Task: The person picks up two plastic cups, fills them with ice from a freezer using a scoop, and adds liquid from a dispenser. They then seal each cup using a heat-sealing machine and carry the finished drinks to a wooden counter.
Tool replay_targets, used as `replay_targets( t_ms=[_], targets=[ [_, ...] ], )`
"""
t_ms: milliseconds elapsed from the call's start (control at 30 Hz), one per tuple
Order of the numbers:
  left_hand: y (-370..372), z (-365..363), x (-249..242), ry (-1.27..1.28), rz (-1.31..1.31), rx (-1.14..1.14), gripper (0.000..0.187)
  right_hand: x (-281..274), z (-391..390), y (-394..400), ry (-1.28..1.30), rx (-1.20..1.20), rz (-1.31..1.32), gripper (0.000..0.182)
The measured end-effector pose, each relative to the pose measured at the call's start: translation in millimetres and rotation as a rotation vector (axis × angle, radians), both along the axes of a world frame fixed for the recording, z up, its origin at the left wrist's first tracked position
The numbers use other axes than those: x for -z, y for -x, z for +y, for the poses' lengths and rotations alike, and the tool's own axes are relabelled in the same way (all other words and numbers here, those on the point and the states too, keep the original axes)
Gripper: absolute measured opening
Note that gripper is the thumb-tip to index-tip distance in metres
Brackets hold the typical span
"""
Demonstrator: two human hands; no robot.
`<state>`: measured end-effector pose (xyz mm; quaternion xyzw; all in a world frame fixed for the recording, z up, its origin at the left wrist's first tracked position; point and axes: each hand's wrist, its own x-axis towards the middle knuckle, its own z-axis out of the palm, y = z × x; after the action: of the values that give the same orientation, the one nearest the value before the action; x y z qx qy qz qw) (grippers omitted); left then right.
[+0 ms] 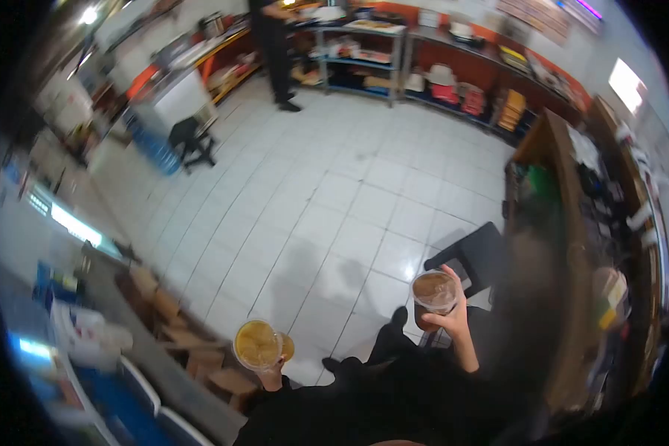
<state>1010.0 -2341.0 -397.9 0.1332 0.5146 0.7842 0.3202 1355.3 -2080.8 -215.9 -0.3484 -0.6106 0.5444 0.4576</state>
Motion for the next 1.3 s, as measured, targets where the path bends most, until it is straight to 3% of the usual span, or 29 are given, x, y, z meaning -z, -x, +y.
replay_targets(
  t_ms=[33,133,167,233,300,367,467,533,567,633,667,733,833,900,933,1000,1133,1200,1300],
  targets=[
    [-12.1,36.8,5.9,-0.005,-0.019,0.119,0.030,4.0,10.7,-24.1,-0.007,0.054,0.006,0.099],
    [-59.8,152.4,34.2,-0.040,-0.079,0.468,0.024,-10.6,46.1,-84.6,0.204,0.175,0.568,0.103],
    [-78.0,186.9,43.7,-0.046,-0.103,0.586,0.022,-16.8,58.5,-99.3,0.199,0.227,0.568,0.103],
    [-108.1,236.8,71.4,-0.066,-0.168,0.808,0.019,-27.0,64.0,-119.2,0.234,0.289,0.886,0.107],
    [-149.0,292.5,96.4,-0.107,-0.215,0.982,0.016,-29.4,88.8,-164.1,0.248,0.341,0.925,0.108],
    [-190.5,347.5,105.9,-0.124,-0.252,1.099,0.015,-22.4,115.9,-204.7,0.209,0.248,0.979,0.109],
    [-236.3,413.8,85.6,0.157,-0.349,1.116,0.013,-20.4,156.1,-233.8,0.110,0.259,0.938,0.114],
    [-279.4,463.7,38.9,0.205,0.257,1.180,0.010,-12.9,184.8,-257.7,0.067,0.293,0.901,0.115],
    [-296.8,491.5,20.6,0.219,0.253,1.205,0.010,-10.2,201.6,-268.0,0.079,0.359,0.855,0.115],
    [-322.7,545.0,-10.1,-0.156,1.015,1.147,0.025,-3.8,237.4,-282.5,0.110,0.488,0.764,0.114],
    [-336.1,569.6,-41.7,-0.156,1.011,1.175,0.025,1.7,258.4,-288.0,0.115,0.525,0.830,0.107],
    [-363.1,628.8,-108.2,0.152,0.448,1.292,0.055,17.4,306.5,-305.2,0.099,0.586,0.845,0.101],
    [-378.6,725.0,-87.7,0.245,0.136,1.364,0.075,27.3,390.8,-328.0,0.022,0.673,0.923,0.088],
    [-372.8,801.5,-23.4,0.455,-0.109,1.372,0.057,27.0,452.9,-346.7,-0.027,0.670,0.934,0.089],
    [-387.6,844.0,-36.9,0.452,-0.087,1.417,0.057,29.3,484.9,-354.5,-0.060,0.680,0.946,0.090],
    [-423.3,911.6,-81.2,-0.195,0.314,1.256,0.078,28.6,546.5,-368.0,-0.111,0.689,0.969,0.091],
    [-464.0,1041.5,-117.2,0.060,0.244,1.494,0.092,50.3,614.5,-394.6,-0.037,0.860,0.971,0.091],
    [-495.4,1100.3,-98.4,-0.065,0.396,1.568,0.089,44.5,633.6,-411.2,0.069,1.008,0.884,0.086],
    [-576.5,1161.0,-109.7,-0.268,0.410,1.710,0.086,6.8,662.6,-438.6,0.049,1.124,0.858,0.082]
  ],
)
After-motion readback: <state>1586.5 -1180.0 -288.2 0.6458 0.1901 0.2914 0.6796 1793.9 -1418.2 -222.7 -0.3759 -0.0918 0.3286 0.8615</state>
